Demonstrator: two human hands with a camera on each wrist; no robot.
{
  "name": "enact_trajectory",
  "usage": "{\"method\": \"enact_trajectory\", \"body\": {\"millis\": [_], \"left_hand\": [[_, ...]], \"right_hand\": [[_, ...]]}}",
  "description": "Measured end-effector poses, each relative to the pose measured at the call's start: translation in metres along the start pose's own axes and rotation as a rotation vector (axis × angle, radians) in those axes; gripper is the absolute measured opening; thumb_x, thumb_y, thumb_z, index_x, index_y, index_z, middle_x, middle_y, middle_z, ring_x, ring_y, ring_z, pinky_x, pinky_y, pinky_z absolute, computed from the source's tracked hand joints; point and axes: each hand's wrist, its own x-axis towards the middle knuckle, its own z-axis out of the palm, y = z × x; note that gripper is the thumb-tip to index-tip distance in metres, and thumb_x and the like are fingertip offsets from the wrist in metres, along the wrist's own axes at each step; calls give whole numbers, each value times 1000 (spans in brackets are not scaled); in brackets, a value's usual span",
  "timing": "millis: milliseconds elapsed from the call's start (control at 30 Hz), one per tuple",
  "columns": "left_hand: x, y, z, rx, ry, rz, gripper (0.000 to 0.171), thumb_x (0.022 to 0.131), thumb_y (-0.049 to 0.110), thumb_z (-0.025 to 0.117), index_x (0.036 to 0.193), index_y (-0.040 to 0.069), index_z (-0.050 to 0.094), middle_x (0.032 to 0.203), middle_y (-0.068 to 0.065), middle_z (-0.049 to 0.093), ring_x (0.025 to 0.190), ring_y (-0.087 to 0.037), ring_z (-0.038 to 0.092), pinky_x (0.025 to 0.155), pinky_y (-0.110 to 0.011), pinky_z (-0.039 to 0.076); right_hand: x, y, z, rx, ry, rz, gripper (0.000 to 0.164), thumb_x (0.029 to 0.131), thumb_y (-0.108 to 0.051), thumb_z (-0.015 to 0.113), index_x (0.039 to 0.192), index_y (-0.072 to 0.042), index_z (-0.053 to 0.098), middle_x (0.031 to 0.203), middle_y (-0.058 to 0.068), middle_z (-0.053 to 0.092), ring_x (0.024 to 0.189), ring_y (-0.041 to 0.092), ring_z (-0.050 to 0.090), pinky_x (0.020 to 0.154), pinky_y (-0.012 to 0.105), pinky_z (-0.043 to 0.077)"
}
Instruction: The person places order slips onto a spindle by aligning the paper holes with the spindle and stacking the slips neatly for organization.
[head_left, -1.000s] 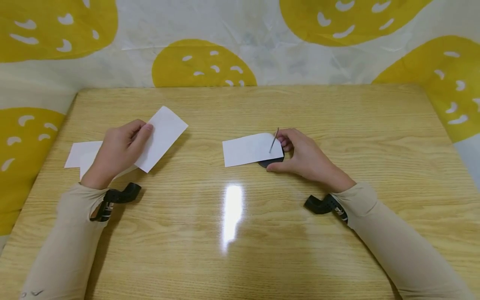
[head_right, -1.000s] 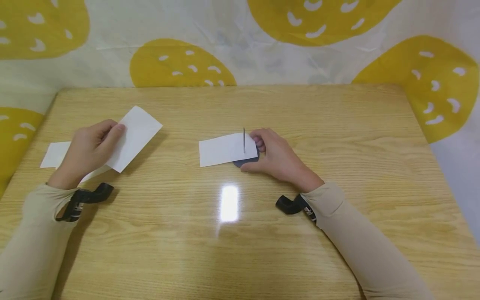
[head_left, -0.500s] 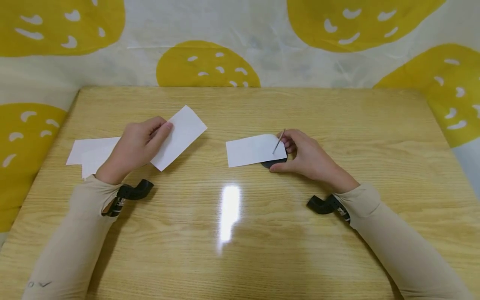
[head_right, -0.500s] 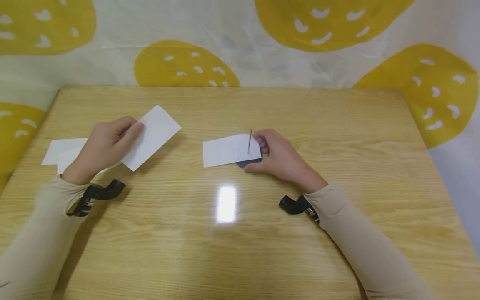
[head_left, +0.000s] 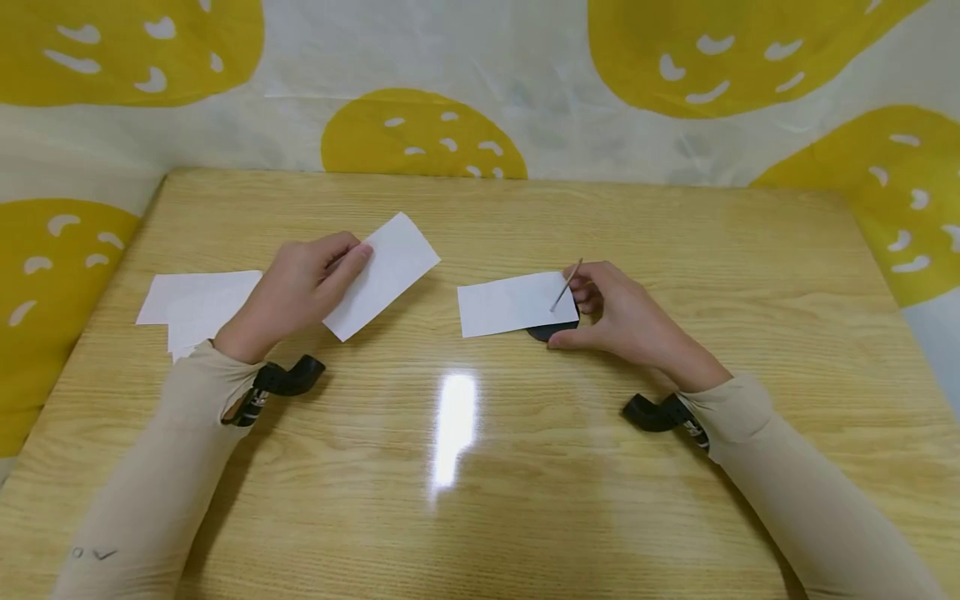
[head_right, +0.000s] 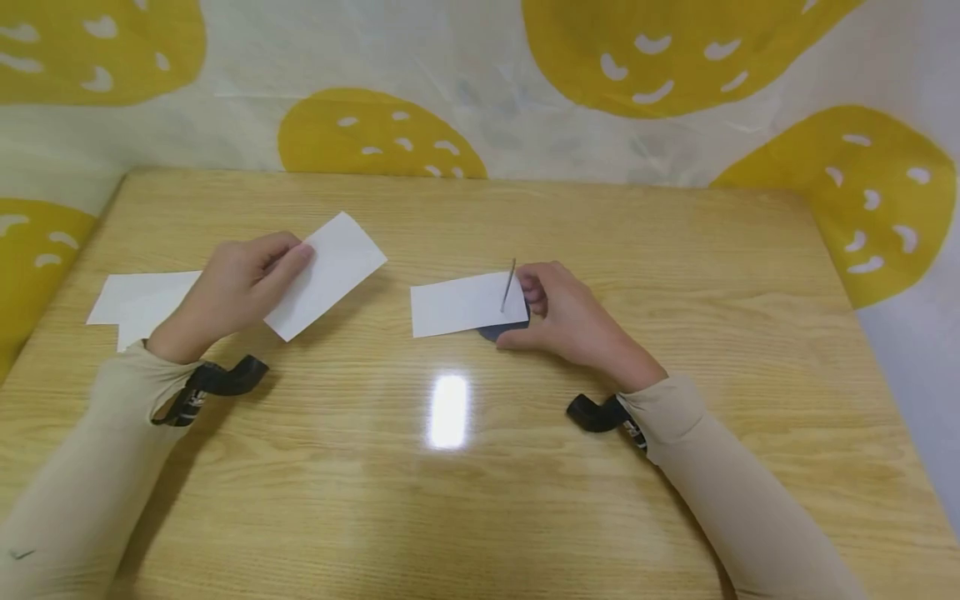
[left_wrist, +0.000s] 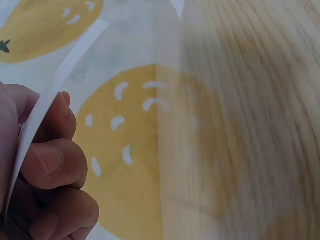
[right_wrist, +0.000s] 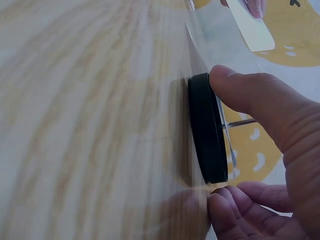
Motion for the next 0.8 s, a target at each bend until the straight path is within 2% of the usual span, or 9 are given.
{"method": "enact_trajectory", "body": {"millis": [167, 400, 500, 600, 700, 800], "left_hand": [[3, 5, 0, -9, -10, 8, 29, 110, 29, 51, 98, 11, 69, 61, -2, 41, 55, -16, 46, 53, -24, 36], [5, 9, 1, -14, -16, 23, 29, 110, 29, 51, 100, 11, 70, 62, -2, 43, 56, -16, 46, 53, -24, 36], [6, 12, 2, -17, -13, 36, 28, 110, 29, 51, 100, 10, 70, 63, -3, 44, 56, -16, 46, 53, -24, 36], [7, 15, 3, -28, -15, 54, 28, 110, 28, 51, 99, 9, 70, 62, -2, 42, 55, -15, 44, 53, -24, 35], [9, 19, 4, -39, -20, 71, 29, 110, 28, 50, 97, 9, 68, 62, -1, 39, 54, -15, 42, 53, -24, 34], [10, 22, 4, -47, -24, 80, 30, 110, 28, 50, 95, 9, 67, 61, -1, 39, 53, -15, 44, 53, -24, 35]], "right_hand": [[-6, -2, -7, 9, -14, 13, 79, 74, -40, 94, 130, -7, 49, 118, 10, 54, 105, 24, 53, 92, 39, 45], [-12, -8, -17, 59, -11, 36, 97, 78, -42, 91, 152, -8, 40, 132, 13, 56, 115, 28, 59, 97, 44, 52], [-15, -12, -22, 69, 37, 19, 88, 82, -37, 89, 152, -9, 43, 134, 13, 56, 116, 29, 61, 98, 41, 53], [-17, -16, -26, 64, 102, -6, 74, 89, -33, 83, 150, -10, 47, 133, 12, 57, 115, 27, 62, 95, 30, 52], [-19, -19, -29, 62, 165, -45, 60, 95, -29, 77, 146, -11, 52, 130, 11, 61, 112, 20, 62, 91, 19, 48], [-20, -22, -31, 55, 215, -114, 48, 99, -26, 71, 142, -10, 57, 128, 13, 64, 106, 9, 62, 88, 12, 46]]}}
